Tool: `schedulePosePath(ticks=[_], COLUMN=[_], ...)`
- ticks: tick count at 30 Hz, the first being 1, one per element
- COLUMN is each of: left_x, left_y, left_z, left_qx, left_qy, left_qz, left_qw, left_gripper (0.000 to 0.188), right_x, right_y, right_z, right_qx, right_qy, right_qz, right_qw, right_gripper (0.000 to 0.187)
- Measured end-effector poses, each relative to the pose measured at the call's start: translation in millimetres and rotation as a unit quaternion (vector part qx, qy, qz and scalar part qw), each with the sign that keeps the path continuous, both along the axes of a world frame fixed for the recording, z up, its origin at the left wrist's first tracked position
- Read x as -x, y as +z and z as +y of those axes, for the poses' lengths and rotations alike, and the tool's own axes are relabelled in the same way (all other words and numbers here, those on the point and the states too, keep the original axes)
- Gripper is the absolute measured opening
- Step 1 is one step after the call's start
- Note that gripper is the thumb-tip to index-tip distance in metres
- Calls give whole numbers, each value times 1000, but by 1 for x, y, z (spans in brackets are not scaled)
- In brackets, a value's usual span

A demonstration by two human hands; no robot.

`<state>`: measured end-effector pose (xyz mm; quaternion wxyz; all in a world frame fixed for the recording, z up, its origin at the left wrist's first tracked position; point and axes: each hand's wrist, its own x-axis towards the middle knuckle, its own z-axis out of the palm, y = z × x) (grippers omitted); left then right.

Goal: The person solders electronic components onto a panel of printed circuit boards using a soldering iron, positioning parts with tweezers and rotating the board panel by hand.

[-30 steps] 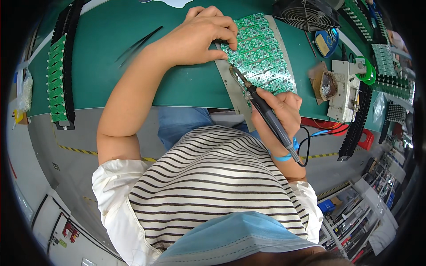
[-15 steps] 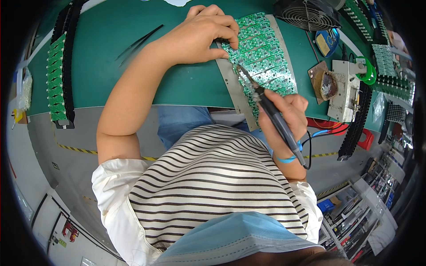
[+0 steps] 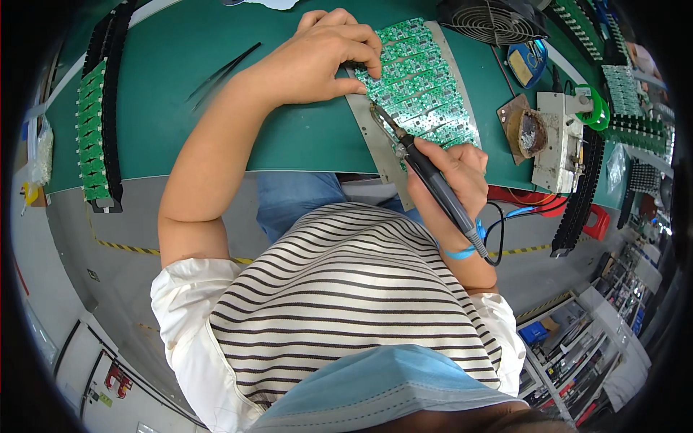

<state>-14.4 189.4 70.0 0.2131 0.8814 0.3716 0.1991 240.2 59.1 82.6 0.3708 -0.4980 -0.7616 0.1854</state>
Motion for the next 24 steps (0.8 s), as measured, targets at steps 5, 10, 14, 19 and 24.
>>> schedulePosePath(ticks=[5, 10, 14, 19, 24], left_x=[1, 1, -1, 2, 1], left_y=[0, 1, 2, 0, 1], left_z=[-1, -1, 0, -2, 1], left_qx=[1, 5, -3, 1, 12], left_qy=[1, 1, 0, 3, -9], left_qz=[2, 7, 8, 13, 2], left_qw=[1000, 1000, 1000, 1000, 1000], left_gripper=[26, 26, 26, 27, 25], right_x=[1, 1, -2, -21, -72], right_y=[0, 1, 3, 11, -4], right_z=[0, 1, 1, -3, -13], right_qx=[10, 13, 6, -31, -144], right_qy=[0, 2, 11, -42, -308], right_qz=[-2, -6, -1, 1, 30], right_qw=[1000, 1000, 1000, 999, 940], right_gripper=[45, 46, 47, 49, 46])
